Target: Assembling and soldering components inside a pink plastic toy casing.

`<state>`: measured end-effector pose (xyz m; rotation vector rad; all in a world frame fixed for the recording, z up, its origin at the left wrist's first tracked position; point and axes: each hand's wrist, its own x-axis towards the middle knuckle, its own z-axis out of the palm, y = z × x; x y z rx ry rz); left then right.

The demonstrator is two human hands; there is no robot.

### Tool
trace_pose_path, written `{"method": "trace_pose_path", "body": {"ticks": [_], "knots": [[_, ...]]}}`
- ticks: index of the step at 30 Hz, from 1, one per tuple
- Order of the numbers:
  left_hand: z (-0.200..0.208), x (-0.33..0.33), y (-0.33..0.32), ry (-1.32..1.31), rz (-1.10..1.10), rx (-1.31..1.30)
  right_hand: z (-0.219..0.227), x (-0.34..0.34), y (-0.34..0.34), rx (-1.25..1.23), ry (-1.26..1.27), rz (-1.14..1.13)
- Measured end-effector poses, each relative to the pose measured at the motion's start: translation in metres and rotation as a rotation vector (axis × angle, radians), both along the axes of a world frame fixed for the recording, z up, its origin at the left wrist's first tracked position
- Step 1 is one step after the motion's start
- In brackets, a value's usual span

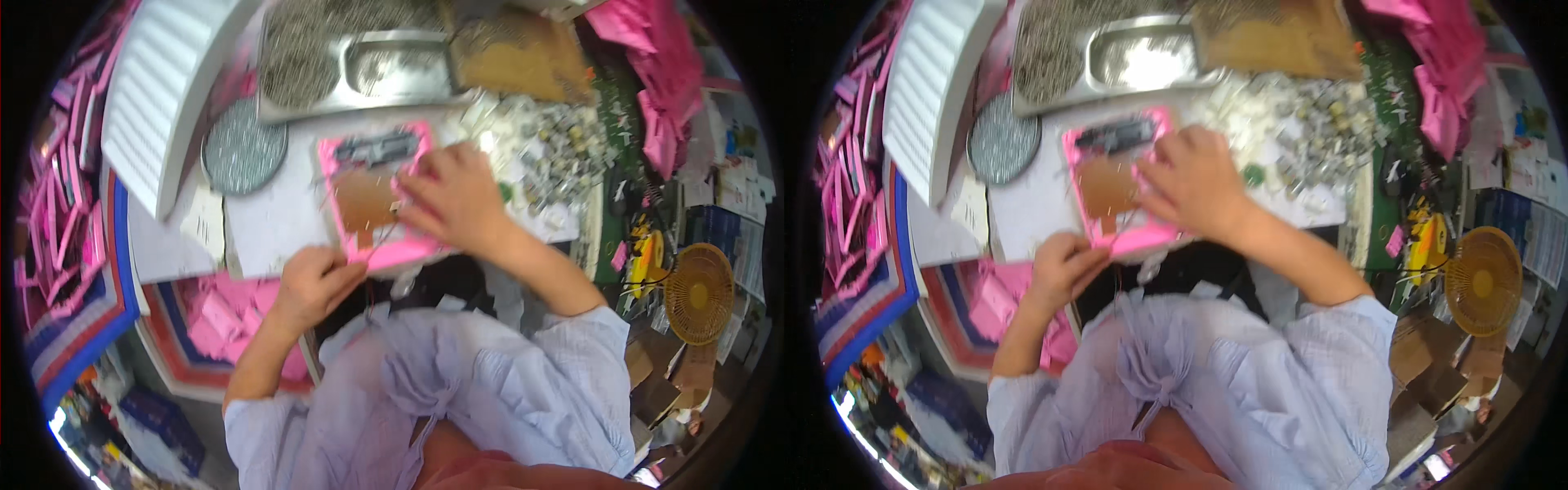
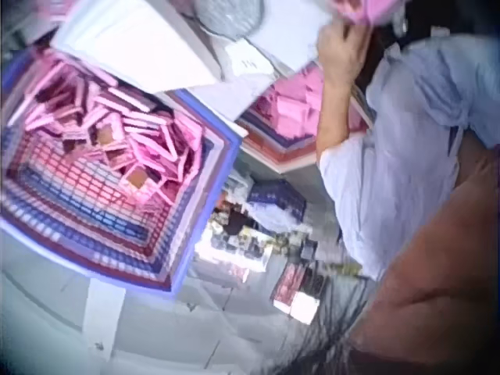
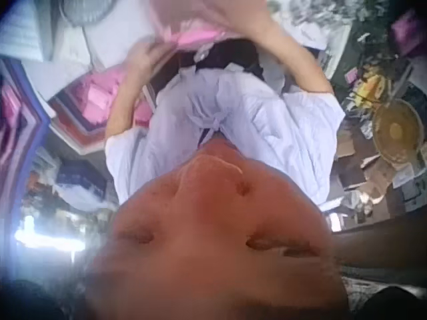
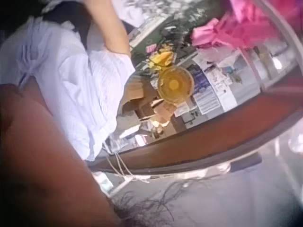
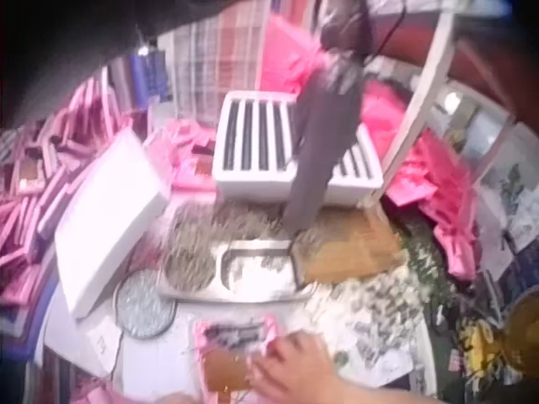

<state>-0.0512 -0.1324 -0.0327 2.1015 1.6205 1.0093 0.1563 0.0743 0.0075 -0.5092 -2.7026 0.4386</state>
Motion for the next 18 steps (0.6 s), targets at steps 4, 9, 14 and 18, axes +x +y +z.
{"method": "trace_pose_path", "body": {"ticks": [4,9,14,18], "knots": [[0.01,-0.003,0.007,0.0,-0.037,-0.026,0.004,-0.003,0.02,-0.134,0.011,0.115],[0.018,-0.009,0.009,0.047,-0.09,-0.077,0.05,0.002,0.138,-0.366,0.226,-0.085],[0.018,-0.007,0.017,0.016,-0.129,-0.086,0.089,-0.003,0.279,0.21,0.225,-0.315],[0.02,-0.008,0.014,0.013,-0.108,-0.112,0.088,-0.042,0.329,0.035,0.019,-0.171]]}}
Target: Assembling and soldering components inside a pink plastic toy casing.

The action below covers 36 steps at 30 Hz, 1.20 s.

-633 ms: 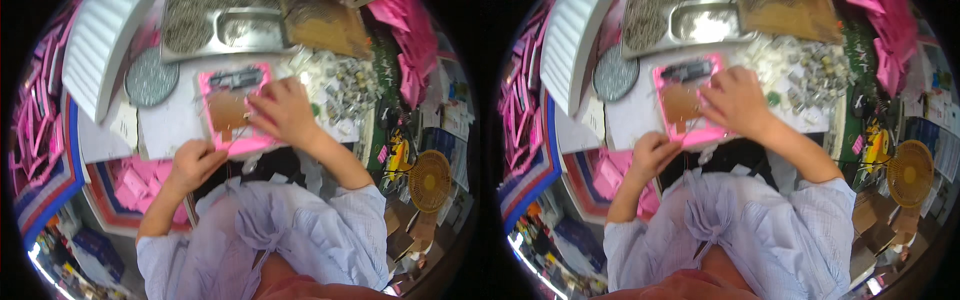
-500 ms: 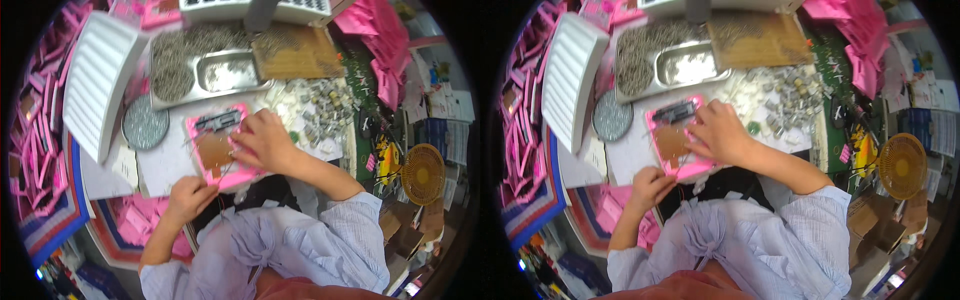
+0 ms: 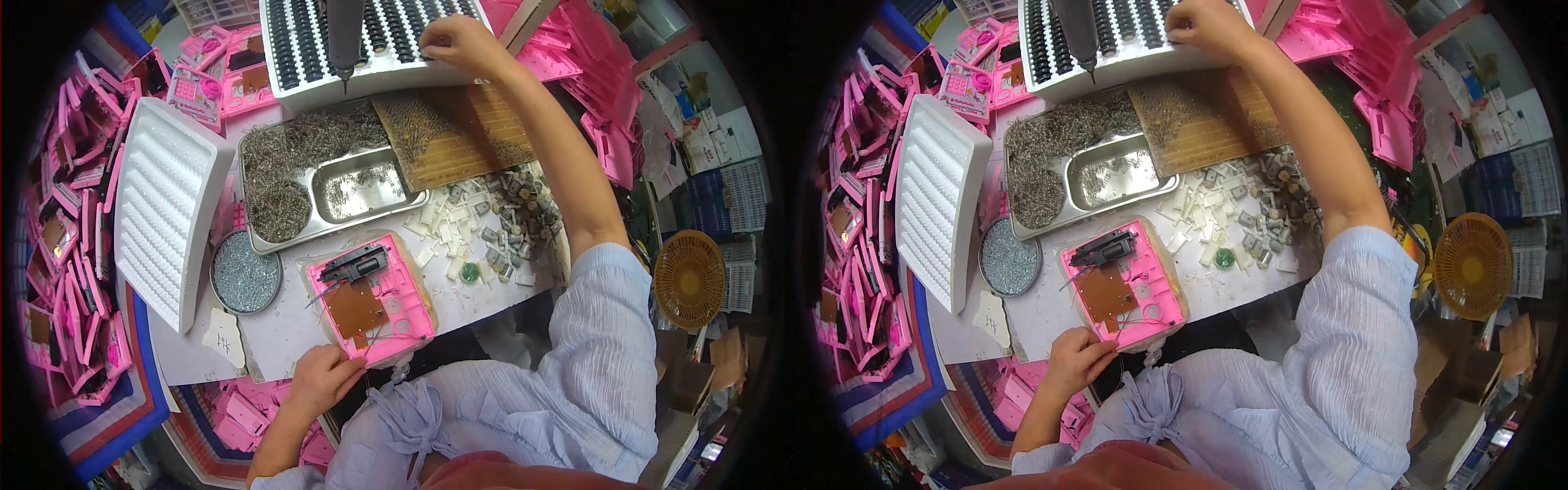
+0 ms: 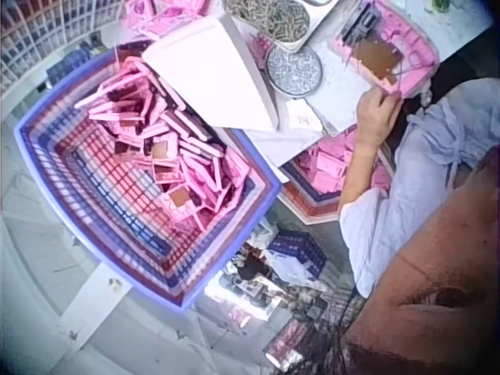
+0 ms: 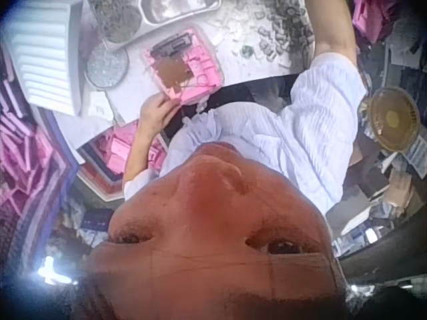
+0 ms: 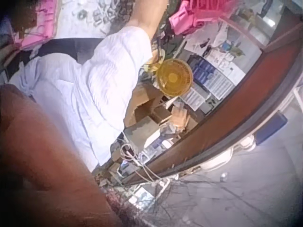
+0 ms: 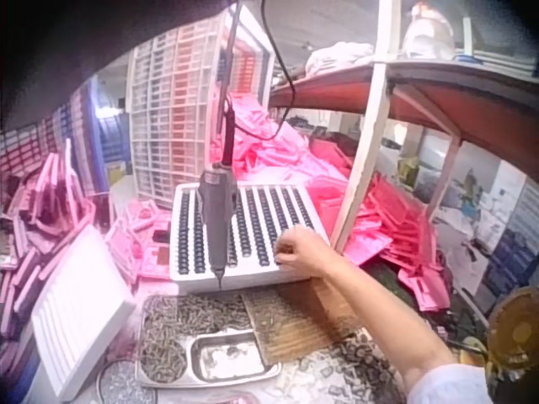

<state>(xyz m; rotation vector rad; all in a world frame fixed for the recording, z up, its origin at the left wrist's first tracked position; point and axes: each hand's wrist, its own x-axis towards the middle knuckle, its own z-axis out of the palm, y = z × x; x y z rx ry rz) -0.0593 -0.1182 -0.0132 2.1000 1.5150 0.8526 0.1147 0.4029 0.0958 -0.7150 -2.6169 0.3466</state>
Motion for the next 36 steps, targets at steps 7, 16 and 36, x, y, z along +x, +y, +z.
{"method": "trace_pose_path", "body": {"ticks": [7,16,36], "knots": [[0.001,0.001,-0.002,-0.002,0.024,0.0,0.02,-0.041,-0.004,0.36,-0.359,0.226],[-0.003,0.002,-0.009,-0.006,0.08,-0.005,0.016,0.026,-0.128,-0.361,0.538,-0.032],[-0.005,0.006,-0.008,-0.02,0.086,-0.006,-0.088,0.055,-0.317,-0.176,-0.005,0.58]]}}
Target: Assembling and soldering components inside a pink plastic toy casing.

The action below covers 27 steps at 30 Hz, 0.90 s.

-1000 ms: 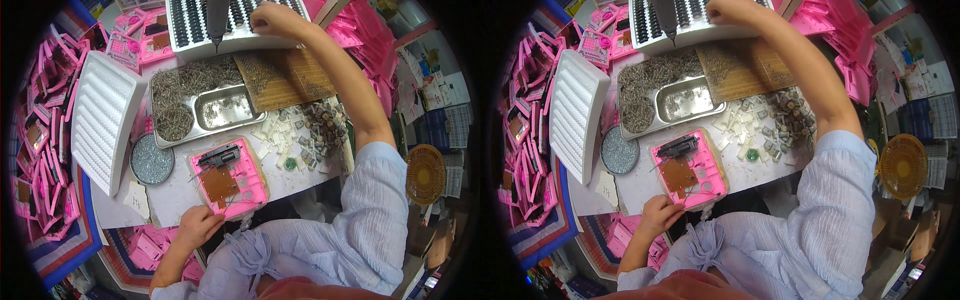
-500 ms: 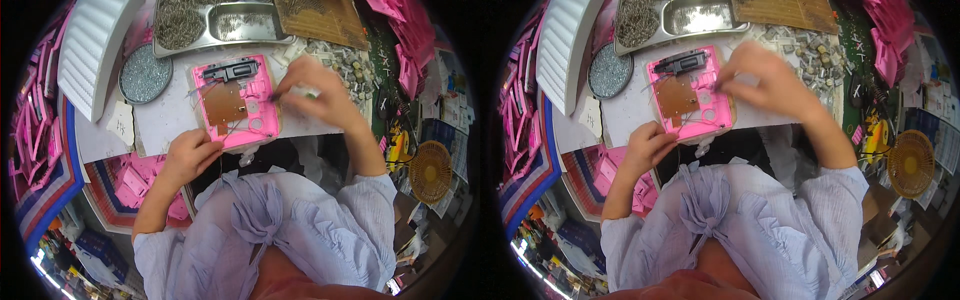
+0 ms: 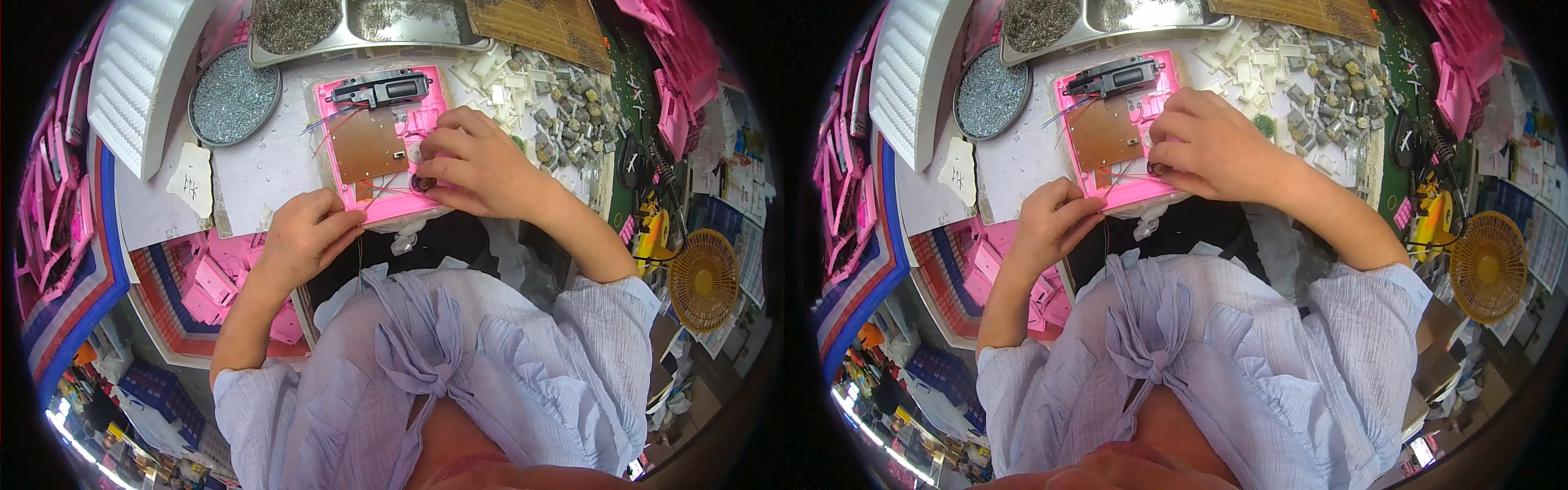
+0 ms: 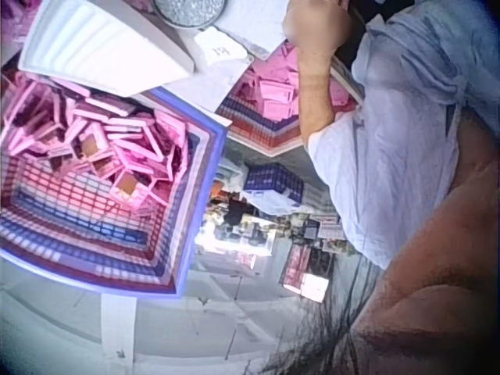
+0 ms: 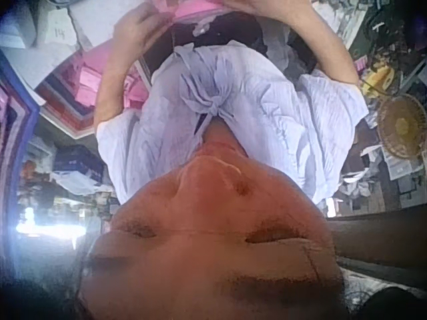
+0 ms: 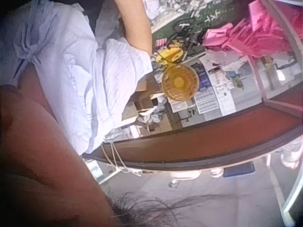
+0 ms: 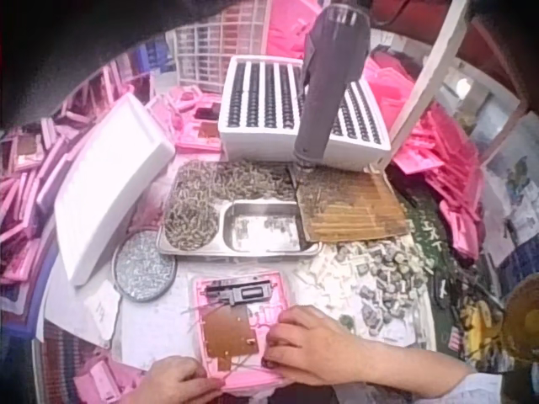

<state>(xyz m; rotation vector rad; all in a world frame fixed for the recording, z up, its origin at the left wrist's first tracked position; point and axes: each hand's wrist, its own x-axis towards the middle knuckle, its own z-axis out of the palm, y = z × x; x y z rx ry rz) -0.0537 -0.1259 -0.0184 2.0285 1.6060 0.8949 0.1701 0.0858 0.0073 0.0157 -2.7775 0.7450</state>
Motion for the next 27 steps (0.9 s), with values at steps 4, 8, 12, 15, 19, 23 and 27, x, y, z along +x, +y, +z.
{"method": "trace_pose_path", "body": {"ticks": [4,8,12,15,19,23,27], "knots": [[0.01,-0.002,0.002,0.122,-0.046,-0.089,-0.009,0.006,-0.002,-0.004,0.061,-0.029],[0.039,0.003,0.022,0.289,-0.083,-0.119,-0.018,0.007,0.005,-0.071,0.105,0.005],[0.044,0.002,0.031,0.349,-0.144,-0.195,-0.008,0.002,0.009,-0.041,0.031,0.03],[0.044,0.0,0.032,0.365,-0.152,-0.231,-0.009,-0.001,0.01,-0.023,0.04,0.041],[0.046,0.002,0.032,0.365,-0.145,-0.227,-0.013,0.0,0.01,-0.025,0.07,0.071],[0.048,0.003,0.033,0.375,-0.155,-0.239,-0.002,-0.003,0.012,0.056,0.028,0.134],[0.047,0.003,0.033,0.371,-0.146,-0.231,0.0,-0.013,0.004,0.089,0.023,0.171]]}}
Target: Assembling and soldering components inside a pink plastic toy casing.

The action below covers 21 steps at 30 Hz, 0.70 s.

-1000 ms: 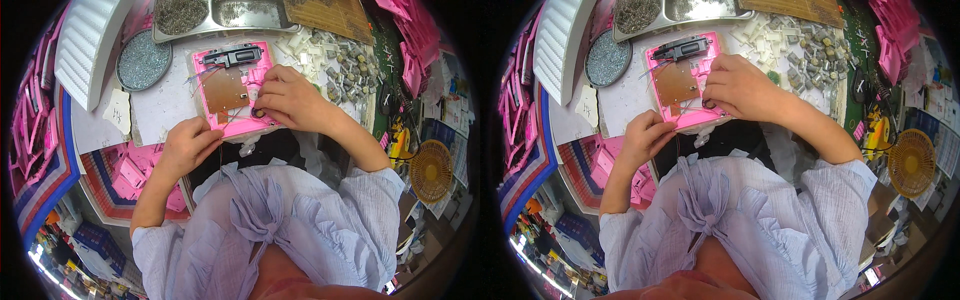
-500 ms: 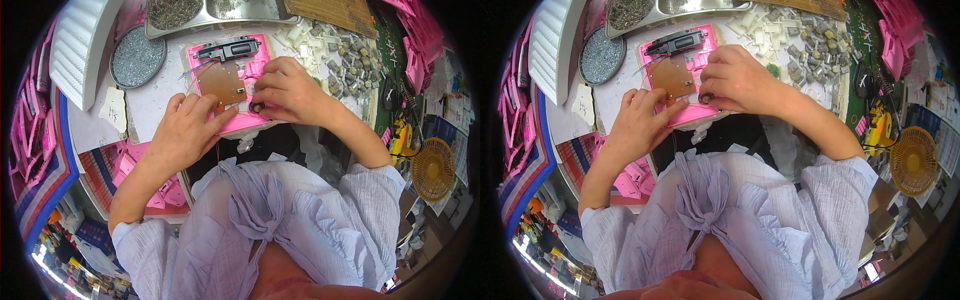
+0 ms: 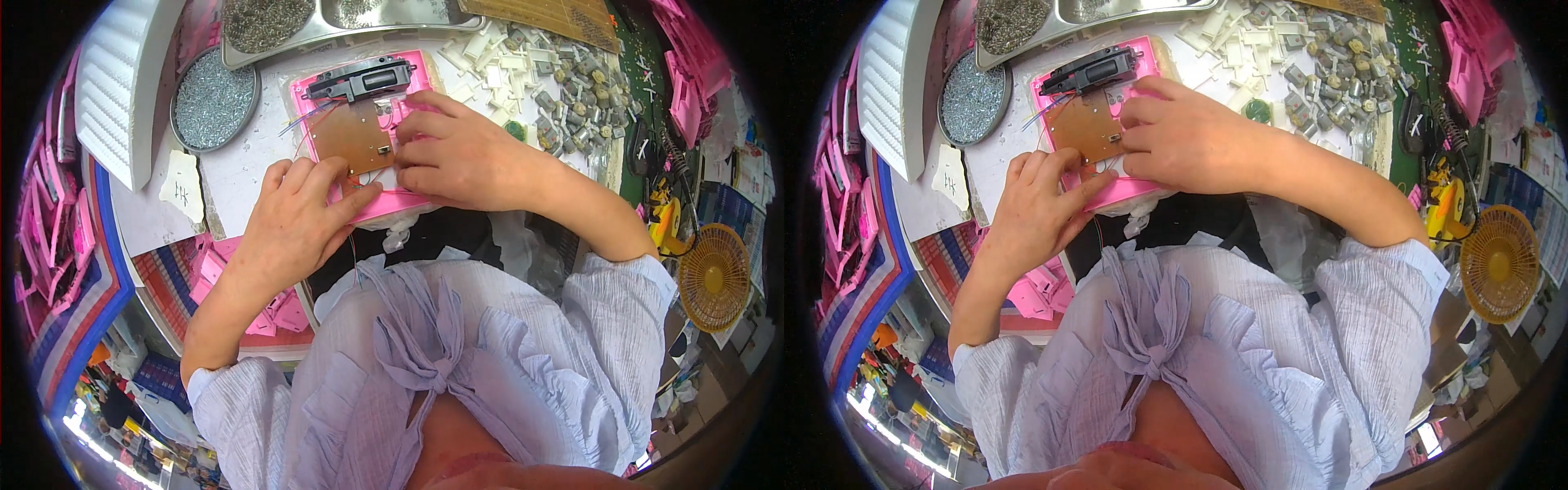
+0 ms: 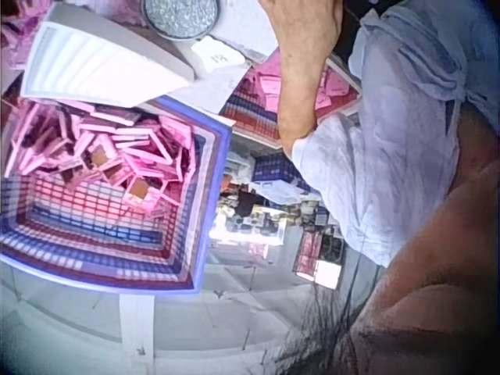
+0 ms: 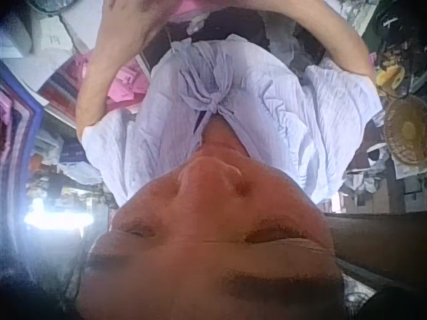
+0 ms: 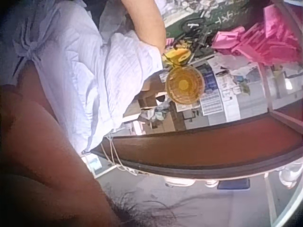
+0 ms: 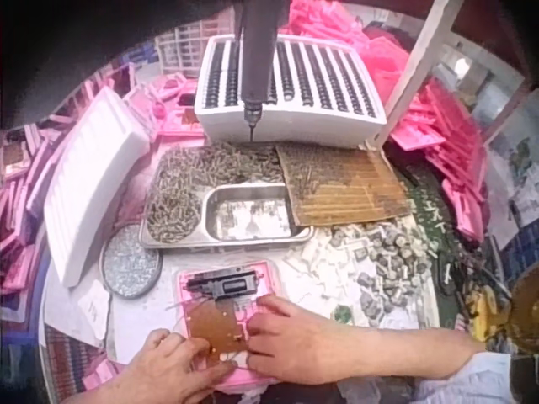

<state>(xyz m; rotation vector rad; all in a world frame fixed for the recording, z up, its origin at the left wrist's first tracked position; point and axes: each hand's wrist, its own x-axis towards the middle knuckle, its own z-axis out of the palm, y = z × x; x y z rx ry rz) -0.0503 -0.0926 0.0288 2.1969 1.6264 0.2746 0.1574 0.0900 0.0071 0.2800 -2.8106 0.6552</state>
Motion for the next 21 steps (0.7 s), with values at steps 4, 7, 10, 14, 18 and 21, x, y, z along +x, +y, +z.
{"method": "trace_pose_path", "body": {"ticks": [4,7,10,14,18,21], "knots": [[-0.002,-0.001,-0.001,-0.037,0.01,0.007,0.0,0.001,-0.004,0.034,0.006,0.014],[-0.003,-0.001,0.0,-0.056,0.014,0.012,0.014,0.0,-0.016,0.124,-0.021,-0.024],[-0.004,-0.001,-0.002,-0.056,0.024,0.02,0.016,-0.002,-0.021,0.169,-0.036,-0.046],[-0.005,-0.002,-0.002,-0.077,0.021,0.04,0.003,-0.002,-0.011,-0.035,-0.028,-0.026],[-0.005,-0.003,-0.004,-0.103,0.025,0.038,-0.024,0.014,0.0,-0.273,0.102,-0.052],[-0.006,-0.004,-0.004,-0.121,0.027,0.028,-0.037,0.019,-0.002,-0.307,0.184,-0.073]]}}
